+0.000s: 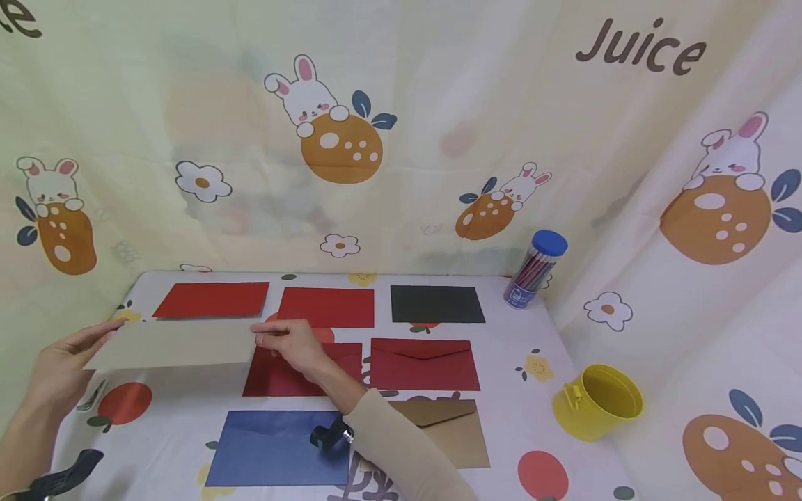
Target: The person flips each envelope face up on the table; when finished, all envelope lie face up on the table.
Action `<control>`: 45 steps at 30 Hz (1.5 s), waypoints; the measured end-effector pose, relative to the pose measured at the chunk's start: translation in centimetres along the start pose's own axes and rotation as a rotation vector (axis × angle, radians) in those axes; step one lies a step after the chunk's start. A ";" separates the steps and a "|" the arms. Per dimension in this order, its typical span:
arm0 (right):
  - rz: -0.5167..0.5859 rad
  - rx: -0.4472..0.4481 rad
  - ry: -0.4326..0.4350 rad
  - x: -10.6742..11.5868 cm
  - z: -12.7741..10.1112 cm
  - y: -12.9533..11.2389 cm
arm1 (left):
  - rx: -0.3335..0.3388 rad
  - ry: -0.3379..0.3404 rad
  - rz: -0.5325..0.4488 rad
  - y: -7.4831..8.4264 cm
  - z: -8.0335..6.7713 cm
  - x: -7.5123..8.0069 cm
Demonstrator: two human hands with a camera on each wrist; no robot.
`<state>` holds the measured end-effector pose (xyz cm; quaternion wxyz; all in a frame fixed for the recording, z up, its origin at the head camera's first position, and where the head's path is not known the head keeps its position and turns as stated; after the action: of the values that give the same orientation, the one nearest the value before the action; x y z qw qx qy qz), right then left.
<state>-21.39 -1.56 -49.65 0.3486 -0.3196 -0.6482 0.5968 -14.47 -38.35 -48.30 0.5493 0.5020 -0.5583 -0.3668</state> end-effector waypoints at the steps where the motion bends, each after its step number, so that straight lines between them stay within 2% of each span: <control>1: 0.002 0.000 0.005 -0.1 0.0 0.0 | 0.000 0.004 -0.008 -0.1 0.1 0.0; 2: 0.005 -0.001 0.009 -0.1 0.0 0.0 | -0.006 0.007 -0.029 -0.1 0.1 0.0; 5: 0.029 -0.001 0.025 -0.4 0.2 0.0 | -0.030 0.026 0.021 -0.2 0.3 -0.1; 8: 0.047 -0.011 0.044 -0.6 0.2 0.2 | -0.039 0.049 0.134 -0.3 0.4 -0.3; 12: 0.054 -0.032 0.064 -0.9 0.4 0.5 | 0.005 0.084 0.314 -0.2 0.4 -0.6; 15: 0.054 -0.050 0.071 -1.2 0.6 0.8 | 0.005 0.087 0.385 -0.2 0.4 -0.9; 17: 0.054 -0.063 0.078 -1.4 0.9 0.9 | -0.019 0.080 0.412 -0.3 0.4 -0.9; 22: 0.031 -0.088 0.096 -1.8 1.5 1.3 | -0.066 0.028 0.500 -0.8 0.4 -0.7; 28: -0.072 -0.101 0.124 -2.0 1.9 1.9 | -0.044 -0.096 0.615 -1.1 0.3 -0.3; 35: -0.273 -0.114 0.153 -2.3 2.2 2.5 | 0.061 -0.218 0.645 -0.8 0.5 0.3; 42: -0.396 -0.071 0.130 -2.6 2.3 2.3 | 0.148 -0.252 0.689 -0.2 0.8 0.6; 45: -0.387 -0.082 0.108 -2.7 2.3 2.1 | 0.170 -0.260 0.696 0.1 0.9 0.7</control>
<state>-21.82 -4.89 -52.05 0.4776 -0.2346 -0.7016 0.4740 -15.25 -39.13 -48.11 0.5221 0.2755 -0.7888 -0.1711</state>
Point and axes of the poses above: each hand's wrist, its own z-axis towards the middle knuckle, its own x-axis out of the back of the hand, y = z × x, the point moved 1 cm from there along z, towards the middle knuckle, and after that the axes turned 6 degrees about -y, right-handed, at the moved point
